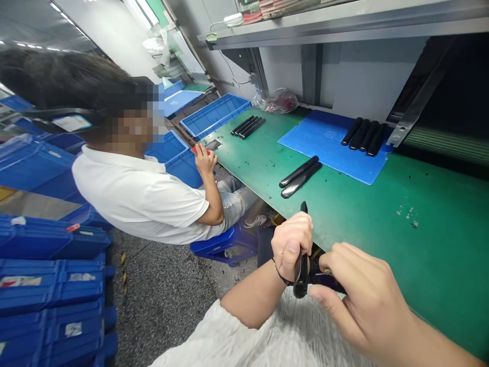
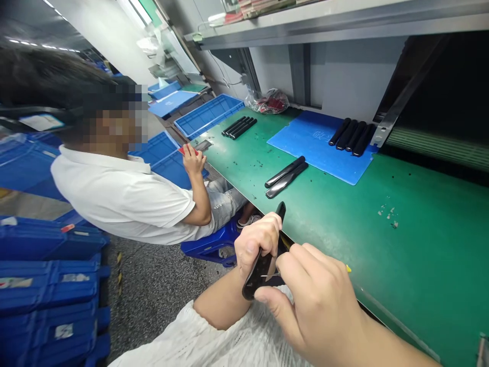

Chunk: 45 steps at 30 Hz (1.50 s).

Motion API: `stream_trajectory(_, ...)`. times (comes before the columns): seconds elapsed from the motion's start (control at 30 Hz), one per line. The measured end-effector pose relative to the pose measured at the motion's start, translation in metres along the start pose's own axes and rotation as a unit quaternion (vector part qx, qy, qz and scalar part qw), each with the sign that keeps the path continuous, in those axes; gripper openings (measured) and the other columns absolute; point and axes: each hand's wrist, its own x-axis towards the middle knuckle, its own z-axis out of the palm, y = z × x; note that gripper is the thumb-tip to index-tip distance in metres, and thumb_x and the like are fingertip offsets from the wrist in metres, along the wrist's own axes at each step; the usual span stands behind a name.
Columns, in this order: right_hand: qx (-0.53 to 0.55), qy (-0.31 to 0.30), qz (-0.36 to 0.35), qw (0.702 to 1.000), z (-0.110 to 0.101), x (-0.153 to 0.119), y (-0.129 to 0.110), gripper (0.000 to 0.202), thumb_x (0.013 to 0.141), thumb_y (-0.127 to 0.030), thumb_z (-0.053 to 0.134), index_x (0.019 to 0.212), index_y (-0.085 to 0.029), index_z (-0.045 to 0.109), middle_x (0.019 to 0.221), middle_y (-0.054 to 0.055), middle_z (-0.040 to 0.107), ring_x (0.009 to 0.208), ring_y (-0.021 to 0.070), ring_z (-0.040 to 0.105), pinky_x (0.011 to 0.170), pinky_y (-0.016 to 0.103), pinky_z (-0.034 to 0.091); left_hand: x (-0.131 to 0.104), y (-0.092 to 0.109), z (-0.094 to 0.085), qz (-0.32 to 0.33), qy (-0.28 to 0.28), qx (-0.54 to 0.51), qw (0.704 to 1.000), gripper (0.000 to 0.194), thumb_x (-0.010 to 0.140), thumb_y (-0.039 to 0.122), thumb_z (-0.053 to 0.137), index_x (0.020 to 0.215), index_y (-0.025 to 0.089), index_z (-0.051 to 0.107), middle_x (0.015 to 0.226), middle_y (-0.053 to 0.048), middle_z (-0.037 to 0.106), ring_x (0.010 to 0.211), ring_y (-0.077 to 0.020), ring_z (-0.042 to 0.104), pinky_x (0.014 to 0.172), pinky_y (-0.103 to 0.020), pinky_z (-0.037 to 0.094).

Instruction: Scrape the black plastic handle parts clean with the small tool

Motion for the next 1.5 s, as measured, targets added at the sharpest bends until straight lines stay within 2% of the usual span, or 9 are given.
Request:
stream_trajectory(0.13, -0.009, -0.021, 0.018, 1.0, 0.003, 0.004, -0.006, 0.057, 0.11, -0.064, 0.033, 0.078, -0.02, 0.049, 0.072, 0.0, 0.049, 0.062, 0.0136, 0.04, 0.059, 0.032, 0.022, 0.007, 0.005, -0.004, 0.018, -0.06, 0.027, 0.998, 0.05, 0.108, 0.04, 0.038, 0.062, 0.021, 0.039, 0.048, 0.002, 0.041, 0.046, -0.0136, 0.037, 0.064, -0.039, 0.041)
stream_trajectory(0.27, -0.043, -0.031, 0.024, 0.998, 0.005, 0.006, -0.01, 0.063, 0.109, -0.068, 0.029, 0.077, -0.019, 0.053, 0.07, 0.0, 0.051, 0.06, 0.0133, 0.04, 0.058, 0.033, 0.02, 0.011, 0.009, -0.004, 0.043, -0.082, 0.067, 0.993, 0.045, 0.107, 0.038, 0.037, 0.065, 0.022, 0.039, 0.05, 0.001, 0.042, 0.046, -0.0149, 0.038, 0.06, -0.041, 0.042)
stream_trajectory(0.57, -0.089, 0.031, -0.047, 0.994, 0.008, 0.004, -0.011, 0.052, 0.11, -0.049, 0.047, 0.067, -0.02, 0.047, 0.065, 0.0, 0.042, 0.063, 0.0151, 0.031, 0.06, 0.035, 0.02, 0.009, 0.005, 0.002, 0.062, -0.026, 0.098, 0.993, 0.049, 0.109, 0.039, 0.034, 0.063, 0.023, 0.039, 0.046, 0.002, 0.042, 0.043, -0.0153, 0.037, 0.057, -0.042, 0.04)
stream_trajectory(0.8, 0.004, 0.03, -0.056, 0.998, 0.008, -0.001, -0.004, 0.039, 0.107, -0.03, 0.056, 0.07, -0.019, 0.051, 0.065, -0.001, 0.042, 0.062, 0.0139, 0.032, 0.059, 0.034, 0.019, 0.004, -0.001, 0.004, 0.067, 0.007, 0.106, 0.992, 0.054, 0.112, 0.042, 0.034, 0.062, 0.024, 0.039, 0.049, 0.004, 0.04, 0.041, -0.0126, 0.038, 0.059, -0.039, 0.042)
stream_trajectory(0.93, 0.122, 0.007, 0.017, 0.992, 0.003, 0.004, -0.004, 0.025, 0.105, -0.031, 0.06, 0.084, -0.018, 0.059, 0.069, -0.001, 0.052, 0.061, 0.0115, 0.043, 0.056, 0.028, 0.032, -0.001, -0.006, -0.006, 0.063, -0.04, 0.136, 0.988, 0.048, 0.11, 0.043, 0.033, 0.065, 0.026, 0.041, 0.052, 0.005, 0.045, 0.042, -0.0161, 0.041, 0.061, -0.041, 0.046)
stream_trajectory(1.07, 0.208, -0.042, 0.137, 0.968, -0.001, 0.011, -0.006, 0.031, 0.104, -0.023, 0.055, 0.074, -0.02, 0.059, 0.063, -0.004, 0.054, 0.055, 0.0085, 0.047, 0.052, 0.022, 0.038, -0.003, -0.007, -0.016, 0.083, -0.102, 0.175, 0.976, 0.047, 0.109, 0.04, 0.034, 0.066, 0.025, 0.044, 0.057, 0.004, 0.046, 0.046, -0.014, 0.044, 0.066, -0.04, 0.047)
stream_trajectory(1.23, 0.22, 0.05, 0.256, 0.94, -0.004, 0.012, 0.006, 0.029, 0.099, -0.03, 0.063, 0.072, -0.02, 0.063, 0.058, -0.004, 0.053, 0.049, 0.009, 0.046, 0.043, 0.02, 0.037, -0.002, -0.009, -0.017, 0.089, -0.085, 0.176, 0.977, 0.048, 0.109, 0.038, 0.035, 0.063, 0.023, 0.043, 0.056, 0.003, 0.044, 0.048, -0.0118, 0.042, 0.067, -0.039, 0.045)
stream_trajectory(1.33, 0.23, 0.081, 0.268, 0.932, -0.007, 0.009, 0.012, 0.022, 0.095, -0.028, 0.068, 0.075, -0.021, 0.066, 0.06, -0.004, 0.058, 0.051, 0.0092, 0.053, 0.045, 0.018, 0.042, -0.003, -0.012, -0.015, 0.082, -0.074, 0.159, 0.981, 0.049, 0.109, 0.037, 0.035, 0.062, 0.023, 0.042, 0.055, 0.003, 0.045, 0.047, -0.0113, 0.042, 0.066, -0.039, 0.044)
stream_trajectory(1.5, 0.204, 0.077, 0.225, 0.95, -0.009, 0.003, 0.012, 0.005, 0.094, -0.021, 0.07, 0.09, -0.024, 0.071, 0.076, -0.002, 0.069, 0.06, 0.0105, 0.06, 0.052, 0.02, 0.047, -0.004, -0.018, -0.012, 0.071, -0.056, 0.106, 0.99, 0.047, 0.106, 0.034, 0.037, 0.061, 0.023, 0.041, 0.052, 0.002, 0.043, 0.046, -0.0119, 0.04, 0.062, -0.04, 0.042)
